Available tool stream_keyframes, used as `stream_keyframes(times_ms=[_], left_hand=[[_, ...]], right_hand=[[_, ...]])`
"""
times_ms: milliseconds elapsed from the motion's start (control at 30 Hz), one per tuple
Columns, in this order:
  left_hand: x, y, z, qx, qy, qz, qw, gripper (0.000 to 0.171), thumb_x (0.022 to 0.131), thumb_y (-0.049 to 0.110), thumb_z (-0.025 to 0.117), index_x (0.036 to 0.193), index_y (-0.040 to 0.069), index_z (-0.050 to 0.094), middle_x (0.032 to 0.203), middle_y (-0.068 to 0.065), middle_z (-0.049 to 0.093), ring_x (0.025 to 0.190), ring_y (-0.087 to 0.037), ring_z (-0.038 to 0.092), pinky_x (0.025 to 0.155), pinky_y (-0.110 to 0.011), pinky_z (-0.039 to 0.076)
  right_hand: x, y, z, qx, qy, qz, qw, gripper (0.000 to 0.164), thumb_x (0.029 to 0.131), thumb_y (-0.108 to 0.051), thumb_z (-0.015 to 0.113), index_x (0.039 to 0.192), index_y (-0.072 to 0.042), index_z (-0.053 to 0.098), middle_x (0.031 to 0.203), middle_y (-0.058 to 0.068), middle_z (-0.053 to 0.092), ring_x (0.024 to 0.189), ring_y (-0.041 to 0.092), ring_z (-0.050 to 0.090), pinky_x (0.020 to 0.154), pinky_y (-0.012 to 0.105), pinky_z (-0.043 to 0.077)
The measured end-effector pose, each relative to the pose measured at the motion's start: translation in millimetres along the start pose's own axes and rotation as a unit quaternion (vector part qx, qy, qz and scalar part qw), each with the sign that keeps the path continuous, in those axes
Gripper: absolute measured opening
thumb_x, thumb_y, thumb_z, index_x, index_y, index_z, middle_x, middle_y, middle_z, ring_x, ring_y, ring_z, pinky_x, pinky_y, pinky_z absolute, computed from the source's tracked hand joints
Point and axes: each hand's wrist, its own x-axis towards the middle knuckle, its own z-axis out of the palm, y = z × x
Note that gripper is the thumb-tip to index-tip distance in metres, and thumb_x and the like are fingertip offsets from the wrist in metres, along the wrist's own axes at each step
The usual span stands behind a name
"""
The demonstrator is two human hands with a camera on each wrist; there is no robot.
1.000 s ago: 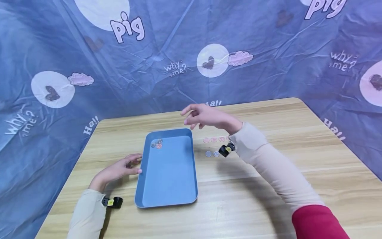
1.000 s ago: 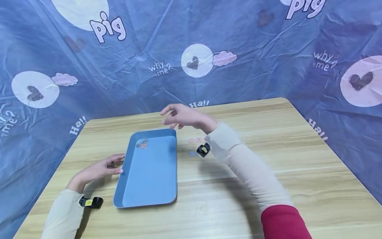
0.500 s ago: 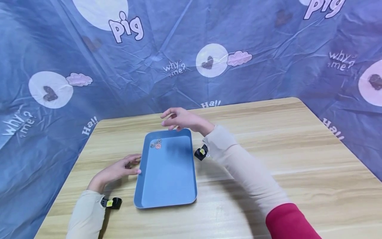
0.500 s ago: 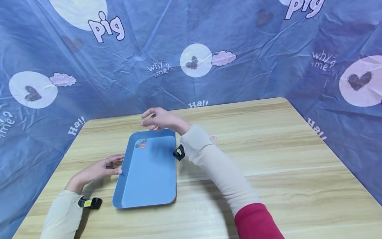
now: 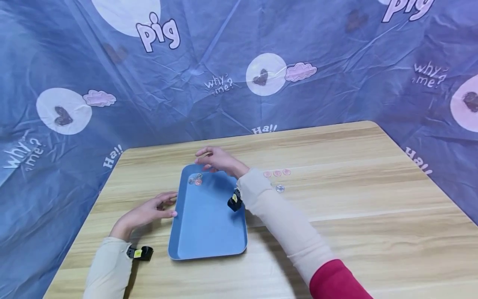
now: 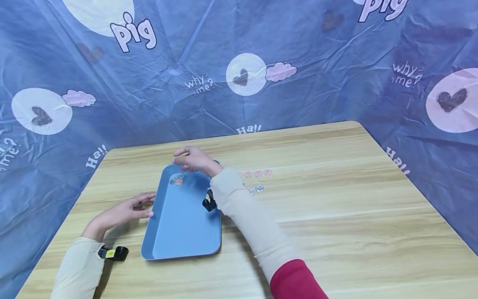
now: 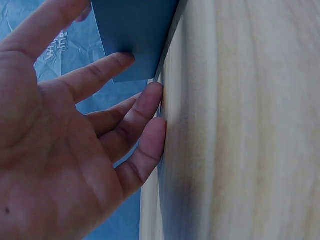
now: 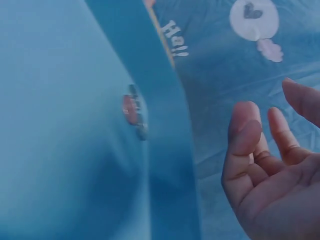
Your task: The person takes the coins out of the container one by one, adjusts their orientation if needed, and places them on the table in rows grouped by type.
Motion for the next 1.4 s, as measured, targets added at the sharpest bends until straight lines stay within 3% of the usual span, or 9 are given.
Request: stream_keyframes(times_ms=[67,133,233,333,433,533,900,1067,1400], left_hand=[[-0.3,0.5,0.0,-0.005,-0.001,-0.003,1.0,0.073,0.092,0.034,0.065,0.15,0.006,0.032,0.151,-0.028,0.029,0.136,-0.05,0.031,0.107,-0.064,0.031],[-0.8,0.0,-0.3,-0.005,-0.002,-0.005,1.0,0.073,0.092,0.034,0.065,0.151,0.006,0.031,0.152,-0.028,0.029,0.136,-0.051,0.029,0.107,-0.064,0.031],[-1.8,-0.4,-0.5,-0.004,0.001,-0.013,0.9999,0.074,0.091,0.035,0.065,0.151,0.007,0.031,0.152,-0.027,0.029,0.137,-0.051,0.028,0.108,-0.065,0.03],[-1.8,0.0,-0.4,-0.001,0.002,-0.014,0.9999,0.074,0.091,0.036,0.065,0.151,0.008,0.031,0.152,-0.027,0.029,0.138,-0.051,0.028,0.108,-0.065,0.029],[-1.0,0.8,-0.3,-0.002,0.002,-0.012,0.9999,0.074,0.091,0.036,0.065,0.151,0.008,0.032,0.152,-0.027,0.029,0.137,-0.051,0.028,0.108,-0.065,0.03],[0.0,1.1,-0.4,-0.002,0.002,-0.009,1.0,0.074,0.091,0.035,0.065,0.15,0.007,0.032,0.152,-0.027,0.03,0.136,-0.05,0.03,0.107,-0.064,0.031],[0.1,2.0,-0.9,-0.002,-0.004,-0.001,1.0,0.073,0.092,0.033,0.065,0.151,0.006,0.031,0.152,-0.027,0.028,0.136,-0.05,0.03,0.107,-0.064,0.032],[-0.5,2.6,-0.8,0.003,0.0,0.005,1.0,0.073,0.092,0.033,0.065,0.15,0.005,0.032,0.152,-0.027,0.028,0.136,-0.05,0.03,0.107,-0.064,0.032],[-0.9,2.2,-0.8,0.0,-0.007,0.004,1.0,0.073,0.092,0.033,0.065,0.15,0.005,0.031,0.152,-0.028,0.027,0.137,-0.052,0.029,0.107,-0.064,0.031]], right_hand=[[3,5,5,0.008,0.005,0.0,1.0,0.037,0.097,-0.021,0.058,0.131,-0.009,0.053,0.128,0.014,0.061,0.116,0.04,0.058,0.093,0.048,0.05],[6,10,10,0.017,0.009,0.001,1.0,0.04,0.097,-0.021,0.058,0.133,-0.007,0.052,0.128,0.017,0.06,0.115,0.042,0.057,0.094,0.051,0.047],[9,17,17,0.02,0.021,0.005,1.0,0.041,0.096,-0.021,0.06,0.133,-0.005,0.052,0.123,0.017,0.062,0.11,0.041,0.059,0.082,0.042,0.049],[12,25,23,0.011,0.035,0.007,0.999,0.037,0.096,-0.018,0.06,0.129,-0.004,0.056,0.109,0.013,0.065,0.093,0.035,0.064,0.067,0.033,0.046],[15,32,27,0.001,0.042,0.013,0.999,0.032,0.094,-0.015,0.062,0.124,-0.004,0.058,0.096,0.01,0.065,0.074,0.022,0.06,0.058,0.027,0.044],[17,37,29,-0.007,0.038,0.019,0.999,0.032,0.094,-0.014,0.062,0.123,-0.003,0.058,0.091,0.016,0.066,0.066,0.017,0.054,0.054,0.026,0.042],[18,47,32,-0.065,0.043,0.034,0.996,0.026,0.091,-0.016,0.065,0.115,-0.006,0.062,0.081,0.006,0.068,0.06,0.015,0.047,0.052,0.026,0.039],[16,44,33,-0.118,0.043,0.038,0.991,0.024,0.09,-0.018,0.069,0.112,-0.01,0.066,0.072,0.004,0.06,0.052,0.014,0.041,0.051,0.026,0.038],[19,49,34,-0.202,0.031,0.036,0.978,0.021,0.092,-0.025,0.067,0.111,-0.016,0.069,0.077,0.0,0.06,0.06,0.013,0.046,0.054,0.025,0.041]])
